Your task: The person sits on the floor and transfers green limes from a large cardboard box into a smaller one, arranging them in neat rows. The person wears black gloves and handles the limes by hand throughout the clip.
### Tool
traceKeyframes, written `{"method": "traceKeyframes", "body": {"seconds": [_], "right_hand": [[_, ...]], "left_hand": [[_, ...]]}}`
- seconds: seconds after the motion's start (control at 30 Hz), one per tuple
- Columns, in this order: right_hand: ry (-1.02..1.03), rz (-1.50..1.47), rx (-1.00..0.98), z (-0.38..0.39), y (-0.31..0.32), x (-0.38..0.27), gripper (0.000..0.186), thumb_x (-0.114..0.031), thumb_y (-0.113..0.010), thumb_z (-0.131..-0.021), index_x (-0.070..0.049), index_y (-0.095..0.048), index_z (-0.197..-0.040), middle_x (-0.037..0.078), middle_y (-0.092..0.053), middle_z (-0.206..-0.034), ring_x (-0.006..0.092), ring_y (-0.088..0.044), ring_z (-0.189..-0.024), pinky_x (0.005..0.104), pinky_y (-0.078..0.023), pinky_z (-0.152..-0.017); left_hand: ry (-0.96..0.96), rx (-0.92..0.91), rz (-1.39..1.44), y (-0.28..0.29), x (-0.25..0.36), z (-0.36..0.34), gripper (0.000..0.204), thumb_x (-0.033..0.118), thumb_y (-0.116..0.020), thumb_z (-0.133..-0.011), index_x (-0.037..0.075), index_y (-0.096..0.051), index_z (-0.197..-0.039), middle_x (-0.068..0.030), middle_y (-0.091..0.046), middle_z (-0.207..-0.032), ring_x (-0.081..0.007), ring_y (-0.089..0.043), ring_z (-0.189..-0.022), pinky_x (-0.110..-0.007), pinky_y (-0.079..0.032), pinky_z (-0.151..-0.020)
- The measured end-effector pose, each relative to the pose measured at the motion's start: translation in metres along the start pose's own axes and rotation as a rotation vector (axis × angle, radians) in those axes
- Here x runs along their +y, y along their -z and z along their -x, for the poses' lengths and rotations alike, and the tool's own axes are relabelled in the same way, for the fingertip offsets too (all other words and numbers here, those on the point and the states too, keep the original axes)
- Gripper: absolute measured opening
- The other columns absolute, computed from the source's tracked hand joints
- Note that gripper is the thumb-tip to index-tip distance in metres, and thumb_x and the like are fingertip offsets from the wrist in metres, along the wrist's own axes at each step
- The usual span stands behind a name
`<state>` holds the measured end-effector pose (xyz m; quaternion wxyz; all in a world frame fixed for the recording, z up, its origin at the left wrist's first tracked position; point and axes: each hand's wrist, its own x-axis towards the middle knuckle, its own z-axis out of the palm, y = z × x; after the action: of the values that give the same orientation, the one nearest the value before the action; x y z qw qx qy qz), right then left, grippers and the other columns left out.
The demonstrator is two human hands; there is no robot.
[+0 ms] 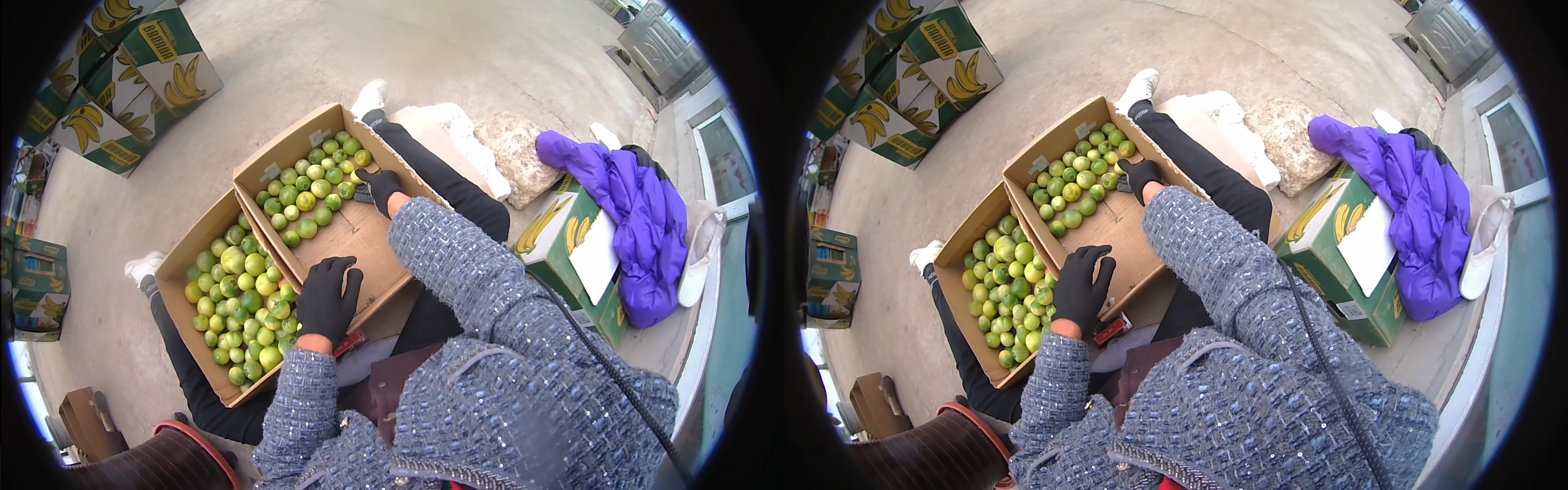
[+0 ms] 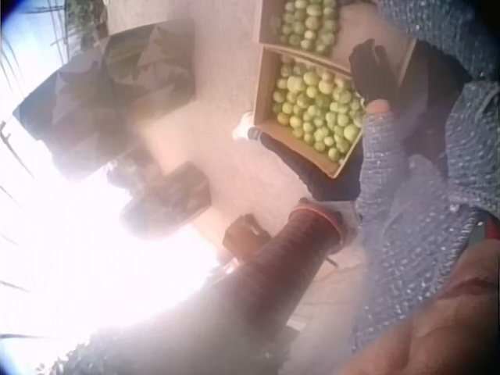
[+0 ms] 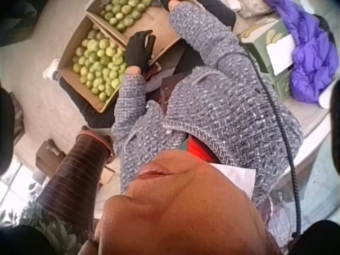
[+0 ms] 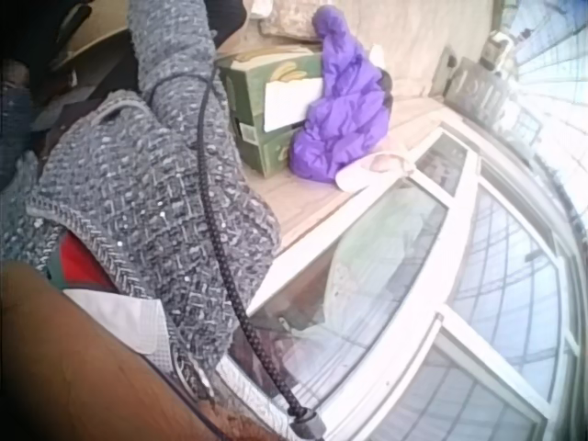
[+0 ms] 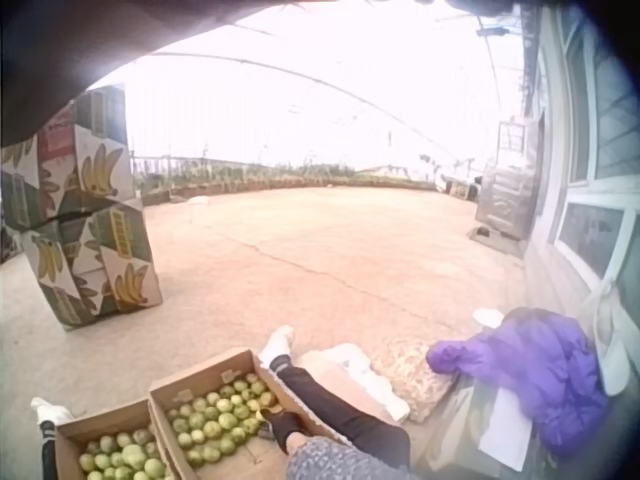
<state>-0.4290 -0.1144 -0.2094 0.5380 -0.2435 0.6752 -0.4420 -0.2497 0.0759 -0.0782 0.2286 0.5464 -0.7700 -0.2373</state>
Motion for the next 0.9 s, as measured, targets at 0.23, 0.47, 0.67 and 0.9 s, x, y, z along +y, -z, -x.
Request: {"method": "traceKeyframes", "body": {"seconds": [0.23, 0.47, 0.67, 0.9], "right_hand": [[0.112, 0.209, -0.03, -0.029, 0.004, 0.016, 0.066, -0.047, -0.073, -0.075, 0.011, -0.064, -0.105, 0.027, -0.066, -0.105, 0.0333, -0.066, -0.097, 0.0381, -0.052, -0.08], [0.093, 0.288, 0.002, -0.002, -0.003, 0.011, 0.053, -0.038, -0.077, -0.077, 0.01, -0.066, -0.095, 0.014, -0.07, -0.085, 0.0179, -0.065, -0.072, 0.0306, -0.051, -0.065], [0.103, 0.456, 0.014, -0.011, 0.008, 0.009, 0.06, -0.047, -0.076, -0.076, 0.011, -0.066, -0.091, 0.015, -0.069, -0.083, 0.0181, -0.066, -0.067, 0.031, -0.052, -0.063], [0.032, 0.221, -0.053, -0.021, 0.01, 0.022, 0.062, -0.048, -0.072, -0.078, 0.009, -0.065, -0.101, 0.019, -0.068, -0.094, 0.0257, -0.066, -0.084, 0.0353, -0.051, -0.073]], "left_hand": [[0.425, -0.658, -0.27, -0.04, -0.052, -0.114, 0.056, 0.046, -0.048, -0.086, 0.012, -0.055, -0.13, -0.0161, -0.055, -0.132, -0.033, -0.054, -0.119, -0.041, -0.041, -0.102], [0.552, -0.395, -0.26, -0.063, -0.083, -0.115, 0.059, 0.045, -0.055, -0.085, 0.014, -0.048, -0.135, -0.0194, -0.048, -0.132, -0.0392, -0.048, -0.121, -0.047, -0.042, -0.1], [0.486, -0.267, -0.321, -0.06, -0.052, -0.105, 0.058, 0.041, -0.059, -0.083, 0.015, -0.048, -0.134, -0.0178, -0.047, -0.13, -0.037, -0.047, -0.119, -0.049, -0.044, -0.096], [0.44, -0.251, -0.285, -0.063, -0.054, -0.107, 0.057, 0.04, -0.059, -0.083, 0.019, -0.048, -0.135, -0.0164, -0.047, -0.13, -0.0357, -0.047, -0.118, -0.048, -0.043, -0.098]]}}
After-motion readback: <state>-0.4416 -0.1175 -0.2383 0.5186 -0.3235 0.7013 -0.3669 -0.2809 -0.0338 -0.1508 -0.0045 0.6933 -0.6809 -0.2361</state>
